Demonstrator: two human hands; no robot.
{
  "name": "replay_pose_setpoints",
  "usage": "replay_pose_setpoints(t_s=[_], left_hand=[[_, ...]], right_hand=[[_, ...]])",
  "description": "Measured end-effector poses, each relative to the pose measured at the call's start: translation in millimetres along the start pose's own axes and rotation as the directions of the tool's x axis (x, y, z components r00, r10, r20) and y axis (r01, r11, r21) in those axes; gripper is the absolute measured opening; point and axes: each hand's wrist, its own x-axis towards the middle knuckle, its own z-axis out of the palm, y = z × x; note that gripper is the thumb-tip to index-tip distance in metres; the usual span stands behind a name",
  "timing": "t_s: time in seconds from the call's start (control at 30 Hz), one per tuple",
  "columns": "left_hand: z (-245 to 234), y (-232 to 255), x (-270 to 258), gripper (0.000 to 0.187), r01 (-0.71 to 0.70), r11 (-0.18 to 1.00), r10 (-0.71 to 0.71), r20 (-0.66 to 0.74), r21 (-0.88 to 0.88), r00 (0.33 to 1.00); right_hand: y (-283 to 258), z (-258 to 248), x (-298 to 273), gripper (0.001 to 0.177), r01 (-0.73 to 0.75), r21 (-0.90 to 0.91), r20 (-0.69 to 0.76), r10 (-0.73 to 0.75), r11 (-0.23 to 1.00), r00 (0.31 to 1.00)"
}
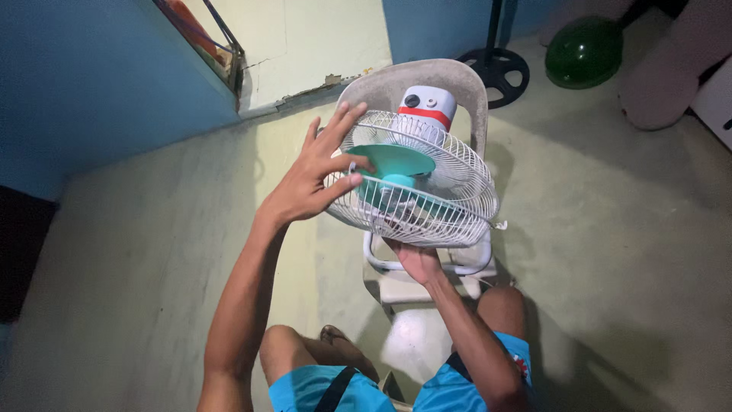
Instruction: The person assembles a table fan by attaching the front grill, inserting the fan blade, securing it with a nut, and attaching the rear grill. The person uses a screwdriver to tighten the central nut and handles the fan components by hand.
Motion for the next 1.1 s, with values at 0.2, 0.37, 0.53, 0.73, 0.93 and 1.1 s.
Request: replay_pose_setpoints(t_s=[0.2, 0.37, 0.53, 0.73, 0.93, 1.1], left_hand=[[5, 1, 13, 0.014, -0.051, 0.999, 0.050, -0.183, 0.000, 0.982], [15, 7, 24, 0.013, -0.072, 0.997, 0.079, -0.332, 0.034, 0.940], [25, 8, 29, 0.016, 0.005, 0.996, 0.033, -0.427, 0.087, 0.904], [31, 13, 39, 0.013, 0.014, 0.994, 0.041, -0.509, 0.105, 0.860], [34, 12, 40, 0.012, 0.029, 0.994, 0.028, -0.509, 0.103, 0.860], [36, 8, 39, 0.010, 0.045, 0.999, -0.031, -0.496, 0.017, 0.868]], right_hand=[[-2, -6, 0, 0.039, -0.033, -0.038, -0.007, 0.033, 0.999, 0.999], [-3, -2, 0, 0.053, -0.022, -0.095, -0.052, 0.018, 0.995, 0.999], [-5, 10, -1, 0.056, -0.068, -0.142, -0.097, 0.054, 0.987, 0.994], [-8, 17, -1, 0.060, -0.131, -0.096, -0.132, 0.118, 0.987, 0.984], [-12, 25, -4, 0.060, -0.113, -0.143, -0.100, 0.099, 0.983, 0.990], [-12, 25, -6, 0.059, -0.089, -0.164, -0.095, 0.074, 0.983, 0.993]])
